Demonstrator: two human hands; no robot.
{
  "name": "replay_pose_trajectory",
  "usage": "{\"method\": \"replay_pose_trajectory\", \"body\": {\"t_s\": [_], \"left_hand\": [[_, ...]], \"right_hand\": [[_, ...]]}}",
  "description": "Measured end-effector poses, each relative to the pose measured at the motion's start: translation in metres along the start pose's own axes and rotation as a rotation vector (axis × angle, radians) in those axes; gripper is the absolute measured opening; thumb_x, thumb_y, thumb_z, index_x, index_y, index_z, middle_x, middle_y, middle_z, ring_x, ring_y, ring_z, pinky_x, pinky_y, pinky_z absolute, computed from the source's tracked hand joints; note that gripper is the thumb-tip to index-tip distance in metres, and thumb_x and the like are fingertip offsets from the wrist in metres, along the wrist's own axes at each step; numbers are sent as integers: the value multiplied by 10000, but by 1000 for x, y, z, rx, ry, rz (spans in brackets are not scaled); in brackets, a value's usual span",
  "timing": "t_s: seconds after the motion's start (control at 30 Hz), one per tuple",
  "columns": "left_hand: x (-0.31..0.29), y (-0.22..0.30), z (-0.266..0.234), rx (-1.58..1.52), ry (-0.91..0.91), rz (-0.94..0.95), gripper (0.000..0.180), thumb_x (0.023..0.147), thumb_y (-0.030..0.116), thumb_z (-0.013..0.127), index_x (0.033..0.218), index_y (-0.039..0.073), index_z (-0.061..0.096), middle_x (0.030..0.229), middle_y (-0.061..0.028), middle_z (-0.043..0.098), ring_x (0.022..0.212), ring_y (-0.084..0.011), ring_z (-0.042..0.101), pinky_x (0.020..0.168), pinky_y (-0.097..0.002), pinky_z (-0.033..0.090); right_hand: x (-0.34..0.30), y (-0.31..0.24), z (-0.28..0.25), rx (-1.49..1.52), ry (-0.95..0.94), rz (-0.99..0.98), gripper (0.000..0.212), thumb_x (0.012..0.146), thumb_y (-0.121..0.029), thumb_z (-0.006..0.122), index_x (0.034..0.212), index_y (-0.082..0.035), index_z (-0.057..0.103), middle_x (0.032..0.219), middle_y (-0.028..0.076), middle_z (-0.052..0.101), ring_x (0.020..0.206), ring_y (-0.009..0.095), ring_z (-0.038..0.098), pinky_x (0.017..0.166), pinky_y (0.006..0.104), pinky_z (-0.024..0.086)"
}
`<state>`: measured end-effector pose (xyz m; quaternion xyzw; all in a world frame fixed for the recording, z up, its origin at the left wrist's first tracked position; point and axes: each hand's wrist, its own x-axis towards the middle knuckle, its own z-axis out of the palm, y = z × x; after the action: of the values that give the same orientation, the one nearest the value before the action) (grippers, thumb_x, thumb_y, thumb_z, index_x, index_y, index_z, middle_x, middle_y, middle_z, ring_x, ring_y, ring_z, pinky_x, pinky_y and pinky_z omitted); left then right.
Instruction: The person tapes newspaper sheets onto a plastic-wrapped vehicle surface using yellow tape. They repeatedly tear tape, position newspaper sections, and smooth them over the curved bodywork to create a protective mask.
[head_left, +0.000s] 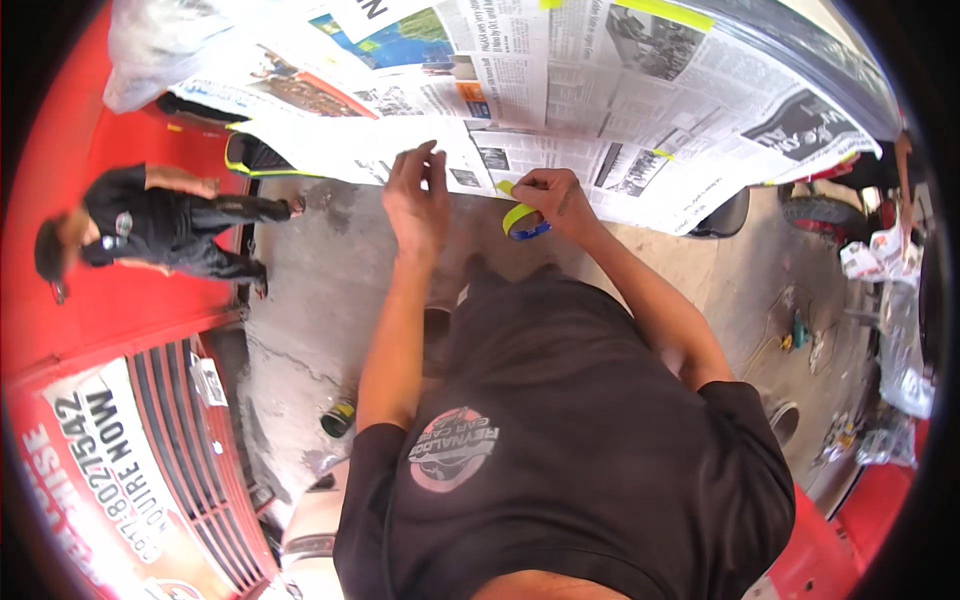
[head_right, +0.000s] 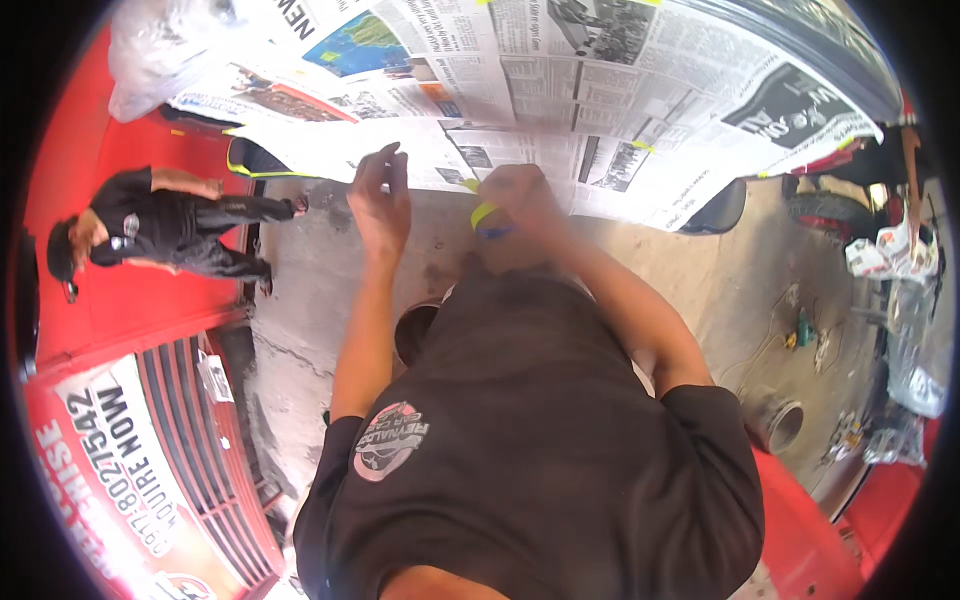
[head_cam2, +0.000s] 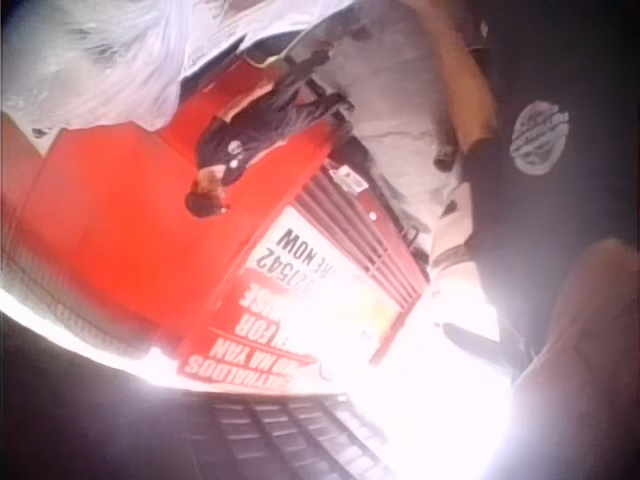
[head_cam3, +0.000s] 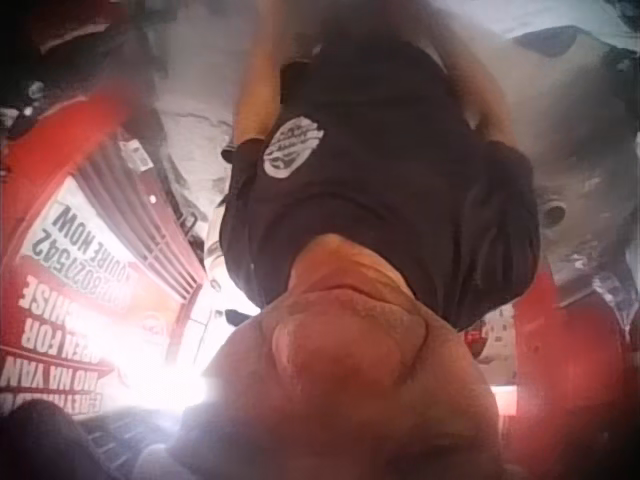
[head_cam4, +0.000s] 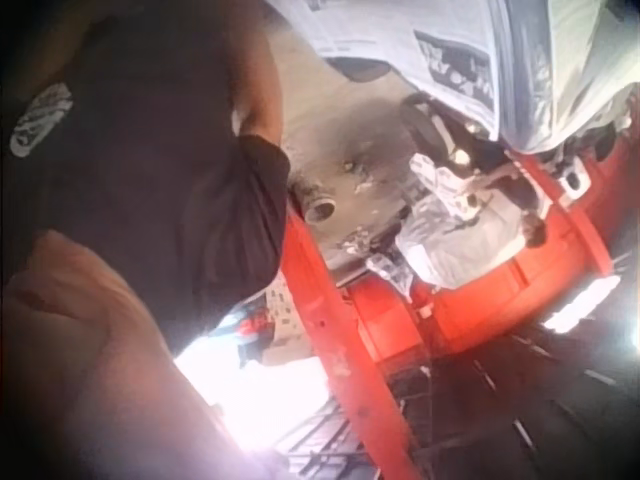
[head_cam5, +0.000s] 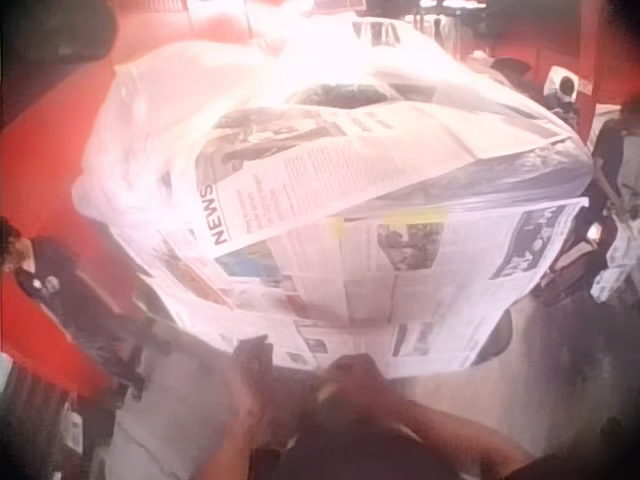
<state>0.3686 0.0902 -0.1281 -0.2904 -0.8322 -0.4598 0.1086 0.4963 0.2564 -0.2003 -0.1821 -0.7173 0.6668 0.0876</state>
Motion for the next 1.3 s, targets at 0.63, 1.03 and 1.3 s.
{"method": "replay_pose_trajectory", "body": {"t_s": [0.63,1.03,1.3], "left_hand": [[97,-30,106,131,-803,680,166,888,183,684,960,33,687,791,-205,696,787,-389,690,714,-480,529],[81,-22,132,553,-579,885,381,948,431,627,739,112,630,609,-148,664,580,-363,690,536,-470,540],[77,-24,138,547,-495,911,374,937,404,657,698,118,626,567,-136,646,535,-342,682,507,-447,539]], "right_hand": [[57,66,24,804,683,-8,259,912,-239,740,1040,-15,749,921,56,737,773,113,653,666,254,528],[69,64,20,723,731,-90,187,955,-212,692,932,-30,731,815,25,736,537,35,484,491,195,391],[80,68,18,480,835,-1,261,925,-221,691,961,33,742,826,88,747,661,119,649,575,264,503]]}}
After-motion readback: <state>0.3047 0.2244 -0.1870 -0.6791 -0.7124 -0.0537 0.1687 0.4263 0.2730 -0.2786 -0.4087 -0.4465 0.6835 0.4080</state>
